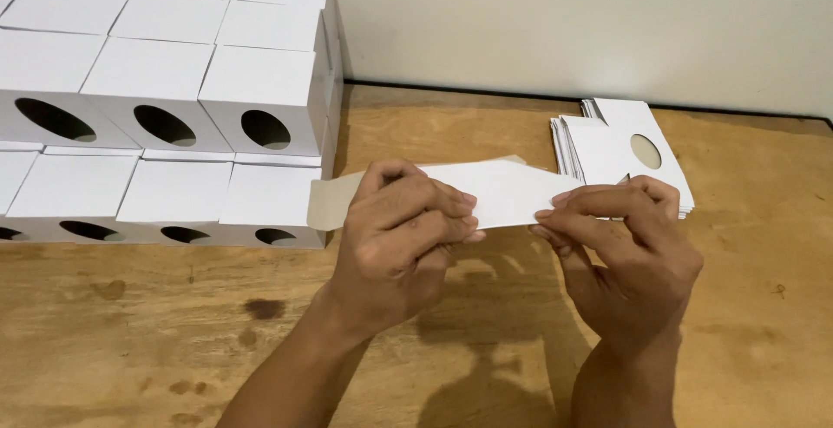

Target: Assembling a white cardboard box from a flat template by folding along pre-scored lines.

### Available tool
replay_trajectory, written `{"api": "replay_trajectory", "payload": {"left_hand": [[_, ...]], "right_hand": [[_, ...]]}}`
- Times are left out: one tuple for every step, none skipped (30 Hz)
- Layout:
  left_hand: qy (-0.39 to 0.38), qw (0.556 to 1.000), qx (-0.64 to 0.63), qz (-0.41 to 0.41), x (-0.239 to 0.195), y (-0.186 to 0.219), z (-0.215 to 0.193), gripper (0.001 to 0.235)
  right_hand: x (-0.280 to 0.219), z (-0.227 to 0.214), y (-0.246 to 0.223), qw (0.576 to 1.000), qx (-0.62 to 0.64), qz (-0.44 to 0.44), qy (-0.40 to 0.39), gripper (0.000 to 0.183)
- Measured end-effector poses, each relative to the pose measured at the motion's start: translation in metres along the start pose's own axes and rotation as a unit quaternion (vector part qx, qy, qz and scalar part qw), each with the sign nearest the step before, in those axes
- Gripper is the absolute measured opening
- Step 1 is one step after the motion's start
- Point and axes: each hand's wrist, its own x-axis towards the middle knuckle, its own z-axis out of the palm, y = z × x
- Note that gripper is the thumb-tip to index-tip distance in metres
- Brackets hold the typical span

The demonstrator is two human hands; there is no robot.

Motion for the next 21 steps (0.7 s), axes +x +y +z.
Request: {"api": "replay_trajectory", "payload": {"left_hand": [[-0.001, 1.0, 0.0, -0.001, 0.0, 0.0, 0.001, 0.022], [-0.018, 1.0, -0.006, -0.005, -0.001, 0.001, 0.002, 0.019], [-0.035, 0.999, -0.012, -0.008, -0.002, 0.002, 0.003, 0.017], [-0.036, 0.999, -0.014, -0.009, -0.001, 0.003, 0.003, 0.017], [-0.045, 0.999, -0.014, -0.013, -0.001, 0.004, 0.003, 0.012], [-0.053, 0.998, -0.013, -0.015, 0.0, 0.004, 0.002, 0.01], [-0.051, 0.999, -0.012, -0.013, -0.001, 0.002, 0.003, 0.01], [-0.053, 0.998, -0.007, -0.014, -0.004, 0.001, 0.004, 0.011], [-0.055, 0.998, -0.002, -0.015, -0.007, 0.0, 0.005, 0.018], [-0.055, 0.998, -0.002, -0.017, -0.007, 0.0, 0.005, 0.018], [-0.068, 0.998, 0.007, -0.015, -0.008, 0.0, 0.006, 0.016], [-0.08, 0.997, 0.016, -0.011, -0.007, 0.0, 0.006, 0.015], [-0.079, 0.997, 0.016, -0.009, -0.01, -0.002, 0.012, 0.015], [-0.066, 0.996, 0.038, -0.039, -0.013, -0.004, 0.018, 0.006], [-0.053, 0.995, 0.059, -0.068, -0.017, -0.006, 0.023, 0.018], [-0.057, 0.994, 0.058, -0.067, -0.016, -0.006, 0.02, 0.018], [-0.03, 0.995, 0.096, -0.012, -0.016, -0.005, 0.017, 0.02], [0.002, 0.99, 0.137, 0.045, -0.014, -0.005, 0.013, 0.031], [0.004, 0.989, 0.138, 0.047, -0.012, -0.006, 0.012, 0.031], [0.065, 0.99, 0.124, 0.003, -0.012, -0.006, 0.011, 0.022], [0.125, 0.985, 0.109, -0.042, -0.012, -0.005, 0.01, 0.014]], "right_hand": [[0.004, 0.001, -0.003, 1.0, 0.001, 0.001, -0.001, 0.016], [0.006, 0.002, -0.007, 1.0, 0.018, -0.01, 0.01, 0.018], [0.009, 0.003, -0.012, 0.999, 0.036, -0.02, 0.021, 0.021], [0.006, 0.003, -0.011, 0.999, 0.035, -0.019, 0.02, 0.021], [0.004, 0.002, -0.011, 0.999, 0.031, -0.009, 0.025, 0.023], [0.004, 0.002, -0.009, 0.999, 0.027, -0.003, 0.032, 0.025], [0.005, 0.001, -0.008, 0.999, 0.027, -0.006, 0.033, 0.025], [0.004, 0.0, -0.008, 1.0, 0.03, 0.004, 0.008, 0.022], [0.003, -0.002, -0.007, 0.999, 0.032, 0.014, -0.017, 0.019], [0.004, 0.0, -0.007, 0.999, 0.033, 0.014, -0.018, 0.019], [0.005, 0.001, -0.008, 0.999, 0.03, 0.003, -0.041, 0.016], [0.007, 0.002, -0.008, 0.998, 0.025, -0.01, -0.063, 0.013], [0.008, 0.002, -0.007, 0.998, 0.025, -0.011, -0.062, 0.013], [0.007, 0.003, -0.007, 0.998, 0.006, 0.006, -0.068, 0.009], [0.007, 0.003, -0.007, 0.997, -0.013, 0.023, -0.075, 0.007], [0.006, 0.0, -0.003, 0.997, -0.013, 0.026, -0.073, 0.007], [0.006, -0.004, 0.001, 0.997, -0.028, 0.048, -0.051, 0.005], [0.008, -0.007, 0.007, 0.997, -0.042, 0.064, -0.029, 0.004], [0.004, -0.01, 0.011, 0.997, -0.043, 0.062, -0.027, 0.004], [-0.001, -0.013, 0.015, 0.988, 0.008, 0.151, 0.003, 0.007], [-0.007, -0.017, 0.02, 0.969, 0.059, 0.24, 0.03, 0.01]]}}
